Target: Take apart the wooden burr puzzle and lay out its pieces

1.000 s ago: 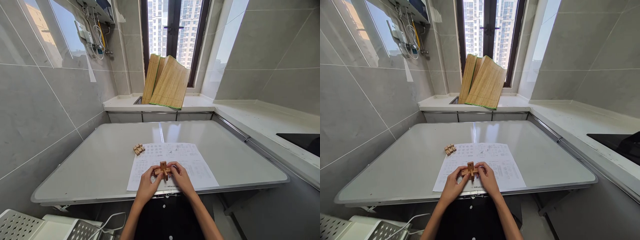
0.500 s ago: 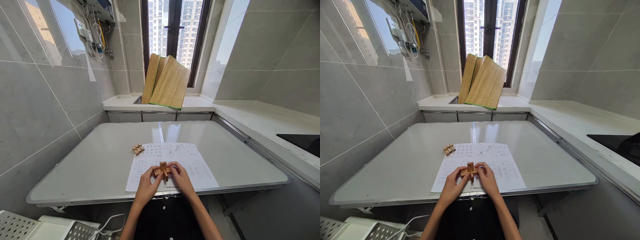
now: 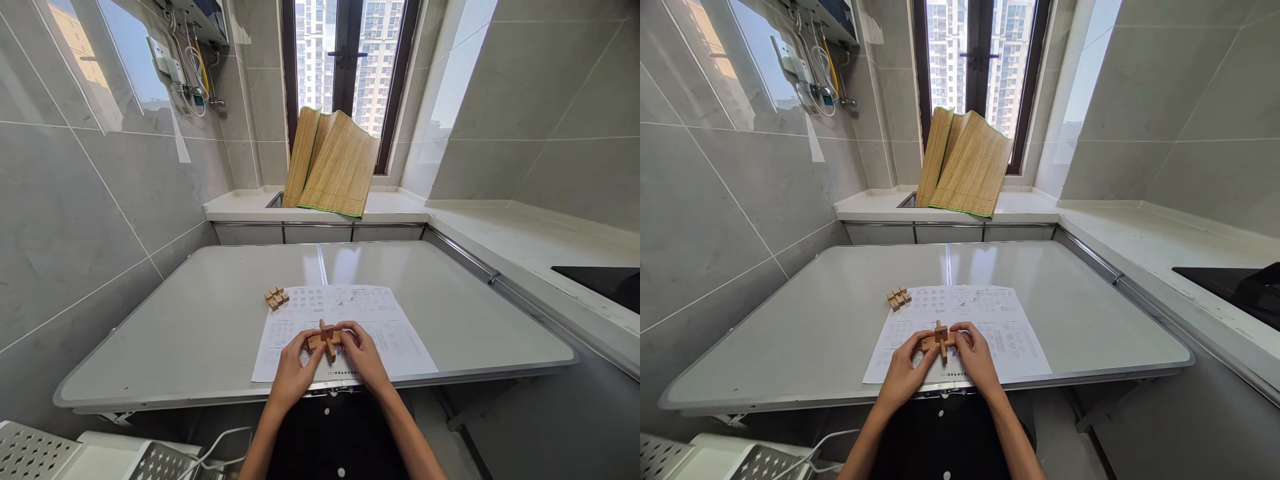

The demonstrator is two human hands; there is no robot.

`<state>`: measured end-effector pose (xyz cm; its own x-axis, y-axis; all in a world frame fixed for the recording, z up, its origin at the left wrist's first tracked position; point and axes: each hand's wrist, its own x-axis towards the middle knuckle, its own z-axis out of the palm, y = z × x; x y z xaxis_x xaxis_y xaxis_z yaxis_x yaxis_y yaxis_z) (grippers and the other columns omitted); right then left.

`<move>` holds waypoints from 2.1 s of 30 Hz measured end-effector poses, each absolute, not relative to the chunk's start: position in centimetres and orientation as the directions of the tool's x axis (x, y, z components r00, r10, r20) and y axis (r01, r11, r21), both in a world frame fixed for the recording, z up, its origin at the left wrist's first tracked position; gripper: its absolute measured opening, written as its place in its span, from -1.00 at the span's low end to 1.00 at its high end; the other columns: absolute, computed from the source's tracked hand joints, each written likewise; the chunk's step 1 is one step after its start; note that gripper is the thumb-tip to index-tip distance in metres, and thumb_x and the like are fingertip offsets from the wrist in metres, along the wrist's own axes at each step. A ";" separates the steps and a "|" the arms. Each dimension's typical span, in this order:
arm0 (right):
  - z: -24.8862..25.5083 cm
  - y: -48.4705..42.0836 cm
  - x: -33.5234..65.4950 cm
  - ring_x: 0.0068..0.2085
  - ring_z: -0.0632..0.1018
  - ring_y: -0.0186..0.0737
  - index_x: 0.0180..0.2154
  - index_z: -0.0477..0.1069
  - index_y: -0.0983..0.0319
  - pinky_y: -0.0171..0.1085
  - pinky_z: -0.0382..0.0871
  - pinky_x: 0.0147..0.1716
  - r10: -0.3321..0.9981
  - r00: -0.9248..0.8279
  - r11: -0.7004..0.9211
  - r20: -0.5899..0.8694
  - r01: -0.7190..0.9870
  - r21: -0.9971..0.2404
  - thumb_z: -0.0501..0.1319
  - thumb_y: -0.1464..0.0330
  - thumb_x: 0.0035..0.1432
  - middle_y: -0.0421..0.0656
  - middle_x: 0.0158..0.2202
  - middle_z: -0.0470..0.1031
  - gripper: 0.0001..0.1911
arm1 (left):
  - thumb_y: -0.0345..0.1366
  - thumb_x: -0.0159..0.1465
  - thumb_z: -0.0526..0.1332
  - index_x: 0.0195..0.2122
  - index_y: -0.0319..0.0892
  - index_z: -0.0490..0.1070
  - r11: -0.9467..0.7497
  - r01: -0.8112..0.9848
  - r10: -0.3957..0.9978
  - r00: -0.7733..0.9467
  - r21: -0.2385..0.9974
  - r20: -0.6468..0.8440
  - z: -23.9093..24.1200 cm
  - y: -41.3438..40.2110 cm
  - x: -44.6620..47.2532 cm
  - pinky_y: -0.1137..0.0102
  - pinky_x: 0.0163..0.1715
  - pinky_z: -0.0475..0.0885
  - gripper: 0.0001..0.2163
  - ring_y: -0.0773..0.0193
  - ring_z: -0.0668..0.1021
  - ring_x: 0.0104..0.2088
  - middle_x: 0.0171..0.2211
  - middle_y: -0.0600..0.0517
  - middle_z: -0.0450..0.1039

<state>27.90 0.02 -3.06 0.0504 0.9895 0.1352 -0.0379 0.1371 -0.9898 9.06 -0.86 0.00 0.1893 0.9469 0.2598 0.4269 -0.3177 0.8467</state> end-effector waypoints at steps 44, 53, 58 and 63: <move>-3.2 0.1 27.9 0.17 0.55 0.06 0.01 0.53 0.13 -0.02 0.41 0.19 0.983 0.066 0.174 0.170 -0.065 -0.983 0.30 0.01 0.27 -0.03 0.08 0.60 -0.57 | 0.01 0.43 0.15 -0.21 -0.09 0.36 -0.196 0.337 0.980 0.036 0.921 0.195 -1.5 -0.3 9.3 0.25 -0.14 0.48 -0.73 0.10 0.66 -0.20 -0.18 -0.04 0.63; -4.2 0.4 27.9 -0.03 0.65 0.04 -0.05 0.55 0.18 -0.04 0.53 0.03 0.981 0.040 0.194 0.192 -0.051 -0.980 0.36 0.03 0.22 -0.02 -0.06 0.65 -0.59 | -0.02 0.40 0.20 -0.10 -0.11 0.40 -0.199 0.318 0.979 0.014 0.927 0.205 -1.2 -0.3 9.4 0.14 0.05 0.47 -0.73 0.02 0.63 -0.01 -0.02 -0.11 0.58; -4.2 0.4 28.1 -0.06 0.64 -0.01 -0.08 0.54 0.17 -0.08 0.52 0.03 0.979 0.020 0.205 0.204 -0.062 -0.977 0.38 0.05 0.22 -0.06 -0.10 0.64 -0.62 | -0.05 0.30 0.36 0.20 -0.03 0.32 -0.214 0.283 0.976 0.096 0.935 0.194 -1.1 -0.3 9.0 0.10 0.24 0.37 -0.50 -0.01 0.48 0.25 0.27 -0.12 0.39; -3.9 0.3 28.2 -0.01 0.63 -0.01 -0.08 0.54 0.16 -0.09 0.50 0.08 0.978 0.006 0.208 0.208 -0.081 -0.975 0.37 0.03 0.22 -0.06 -0.05 0.62 -0.62 | -0.07 0.29 0.40 0.29 0.05 0.22 -0.188 0.212 0.970 0.195 0.959 0.147 -1.3 -0.3 8.6 0.06 0.36 0.25 -0.40 -0.01 0.36 0.36 0.38 -0.09 0.28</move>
